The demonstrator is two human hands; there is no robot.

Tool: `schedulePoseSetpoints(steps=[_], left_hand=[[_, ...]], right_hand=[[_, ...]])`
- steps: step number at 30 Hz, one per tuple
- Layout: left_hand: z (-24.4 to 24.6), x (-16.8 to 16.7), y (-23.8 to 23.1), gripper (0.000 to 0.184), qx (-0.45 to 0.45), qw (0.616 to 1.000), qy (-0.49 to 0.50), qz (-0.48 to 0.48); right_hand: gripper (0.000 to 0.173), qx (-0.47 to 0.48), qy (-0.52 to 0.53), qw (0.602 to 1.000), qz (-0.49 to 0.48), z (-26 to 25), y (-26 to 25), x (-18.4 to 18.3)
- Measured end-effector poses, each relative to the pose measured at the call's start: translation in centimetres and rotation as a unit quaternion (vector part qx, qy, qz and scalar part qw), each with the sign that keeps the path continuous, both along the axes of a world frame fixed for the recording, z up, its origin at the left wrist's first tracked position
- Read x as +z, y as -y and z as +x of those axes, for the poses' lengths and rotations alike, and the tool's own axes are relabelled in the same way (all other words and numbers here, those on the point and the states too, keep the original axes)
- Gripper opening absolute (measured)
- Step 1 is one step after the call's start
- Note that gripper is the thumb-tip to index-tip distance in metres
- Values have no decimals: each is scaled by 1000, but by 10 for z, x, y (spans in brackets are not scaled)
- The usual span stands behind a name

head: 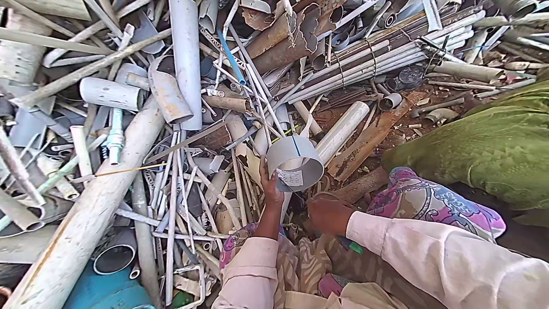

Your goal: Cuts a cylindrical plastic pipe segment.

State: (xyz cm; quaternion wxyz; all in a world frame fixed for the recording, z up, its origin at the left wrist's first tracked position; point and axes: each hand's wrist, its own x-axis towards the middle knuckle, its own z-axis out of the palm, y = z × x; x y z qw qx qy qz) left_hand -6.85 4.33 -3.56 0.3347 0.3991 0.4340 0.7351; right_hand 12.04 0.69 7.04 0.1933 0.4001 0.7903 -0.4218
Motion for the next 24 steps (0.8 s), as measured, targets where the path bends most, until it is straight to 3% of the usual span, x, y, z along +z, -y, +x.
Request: schedulePoseSetpoints(steps=[5,13,20,24], left_hand=[[0,4,0,93,30,999,37,-4],[-14,10,-3,75,38,997,61,-16],[-10,1,2,96,-41,999,-13,-23],[-8,-4,2,94,-67,997,-18,-27]], right_hand=[[41,-11,-9,1000,10,-9,5,-6],[38,28,-12,999,22,-7,-4,1],[43,31,-2,999,27,-4,-12,-11],[39,25,1,1000,17,1,-12,-10]])
